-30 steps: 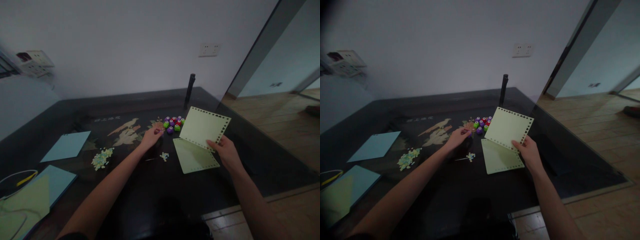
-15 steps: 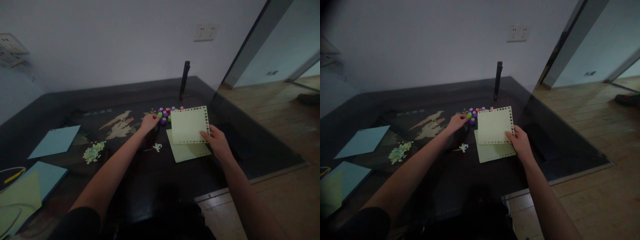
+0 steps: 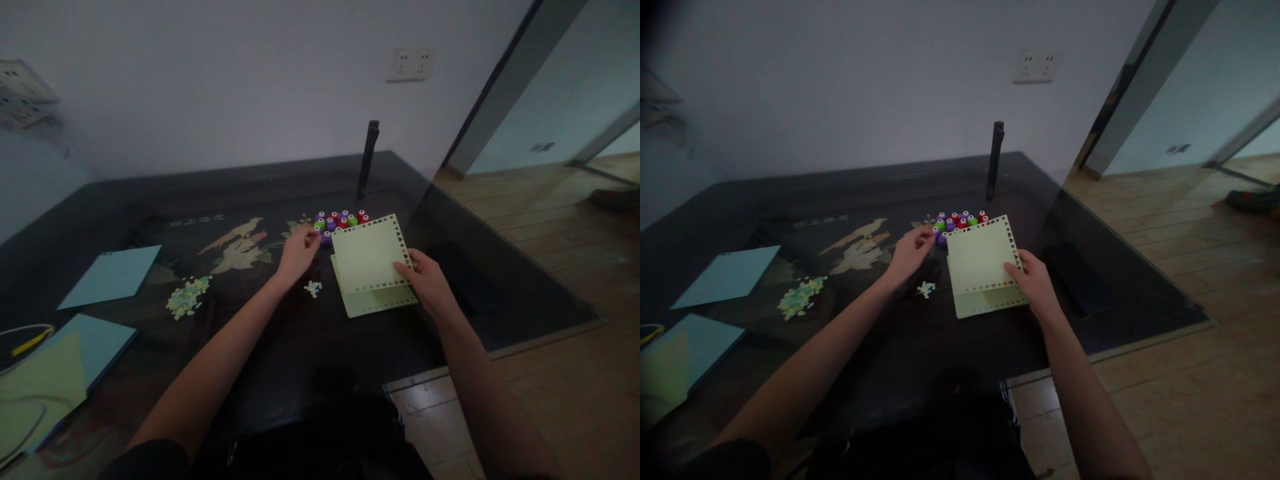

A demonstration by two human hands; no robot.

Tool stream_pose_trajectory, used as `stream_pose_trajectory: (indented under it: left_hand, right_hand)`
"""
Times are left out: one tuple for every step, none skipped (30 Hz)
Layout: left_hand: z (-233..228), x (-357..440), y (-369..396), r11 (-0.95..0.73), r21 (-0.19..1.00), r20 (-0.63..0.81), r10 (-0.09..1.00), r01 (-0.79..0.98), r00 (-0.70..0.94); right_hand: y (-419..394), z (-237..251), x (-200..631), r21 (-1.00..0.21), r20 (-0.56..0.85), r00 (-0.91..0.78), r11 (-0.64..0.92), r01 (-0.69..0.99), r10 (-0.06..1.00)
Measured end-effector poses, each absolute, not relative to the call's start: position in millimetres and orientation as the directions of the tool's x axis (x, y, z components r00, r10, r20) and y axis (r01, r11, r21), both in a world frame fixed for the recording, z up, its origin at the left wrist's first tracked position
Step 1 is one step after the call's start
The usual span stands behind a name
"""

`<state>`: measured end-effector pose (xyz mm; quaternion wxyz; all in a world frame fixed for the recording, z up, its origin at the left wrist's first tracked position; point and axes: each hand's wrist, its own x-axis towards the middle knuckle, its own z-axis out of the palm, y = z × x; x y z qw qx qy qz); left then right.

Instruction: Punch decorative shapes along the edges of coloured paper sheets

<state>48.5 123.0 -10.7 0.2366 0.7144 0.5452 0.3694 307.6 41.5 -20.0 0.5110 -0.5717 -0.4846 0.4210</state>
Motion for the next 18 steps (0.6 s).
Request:
stream_pose_trajectory:
  left_hand:
    - [-8.3,50.7,111.7,-0.278,0.782,0.208,0.96,0.558,0.187]
    - [-6.2,53.3,101.6,-0.248,0.81,0.147,0.963,0.531,0.226]
    - [-4.4,56.1,93.2,-0.209,0.839,0.082,0.961,0.503,0.263]
    - [-3.0,58.6,86.6,-0.169,0.868,0.027,0.955,0.467,0.295]
    - [-2.2,60.8,81.9,-0.142,0.891,-0.005,0.947,0.431,0.322]
    - [-1.8,62.4,78.8,-0.122,0.911,-0.022,0.94,0.393,0.341]
    - [-1.9,63.4,77.1,-0.112,0.928,-0.021,0.937,0.356,0.349]
    - [-2.4,64.0,76.3,-0.111,0.94,-0.01,0.937,0.322,0.349]
    - [-3.2,64.3,76.1,-0.111,0.949,0.005,0.94,0.294,0.341]
    - [-4.1,64.4,75.9,-0.11,0.957,0.016,0.944,0.27,0.328]
    - [-5.1,64.5,75.6,-0.107,0.962,0.023,0.949,0.25,0.315]
    - [-6.1,64.6,75.0,-0.1,0.967,0.025,0.952,0.235,0.304]
    - [-7.0,65.0,73.8,-0.091,0.97,0.021,0.955,0.224,0.297]
    - [-7.8,65.5,72.2,-0.084,0.972,0.017,0.957,0.218,0.291]
    - [-8.3,66.1,70.1,-0.082,0.973,0.017,0.959,0.217,0.285]
    - [-8.7,66.9,67.9,-0.087,0.971,0.022,0.96,0.223,0.279]
    - [-8.9,67.7,65.5,-0.097,0.967,0.03,0.961,0.236,0.275]
    - [-9.0,68.5,63.2,-0.111,0.961,0.039,0.961,0.253,0.273]
  right_hand:
    - [41.1,-19.4,306.9,-0.993,0.015,0.177,-0.006,0.117,0.984]
    - [40.6,-18.6,306.0,-0.994,0.014,0.18,-0.006,0.113,0.984]
    - [40.1,-17.6,305.0,-0.994,0.012,0.182,-0.009,0.111,0.983]
    - [39.4,-16.6,303.9,-0.994,0.007,0.181,-0.013,0.109,0.983]
    - [38.6,-15.5,302.8,-0.994,0.004,0.18,-0.015,0.106,0.984]
    - [37.8,-14.5,301.8,-0.995,0.003,0.175,-0.015,0.104,0.985]
    - [37.1,-13.7,301.0,-0.995,0.005,0.167,-0.012,0.104,0.986]
    - [36.6,-13.1,300.5,-0.994,0.008,0.159,-0.009,0.106,0.987]
    - [36.5,-12.9,300.5,-0.994,0.012,0.157,-0.005,0.11,0.988]
    - [36.7,-13.0,300.9,-0.993,0.02,0.165,0.0,0.118,0.986]
    - [37.2,-13.4,301.8,-0.991,0.029,0.181,0.005,0.131,0.983]
    - [38.1,-14.0,302.9,-0.989,0.042,0.205,0.011,0.148,0.978]
    - [39.1,-14.7,304.3,-0.986,0.059,0.233,0.02,0.168,0.971]
    - [40.1,-15.4,305.8,-0.981,0.078,0.26,0.028,0.191,0.963]
    - [41.1,-16.1,307.2,-0.976,0.096,0.28,0.035,0.216,0.955]
    - [41.8,-16.6,308.4,-0.97,0.113,0.292,0.041,0.241,0.95]
    - [42.3,-17.0,309.5,-0.963,0.128,0.297,0.047,0.265,0.946]
    - [42.5,-17.3,310.3,-0.956,0.14,0.298,0.051,0.29,0.944]
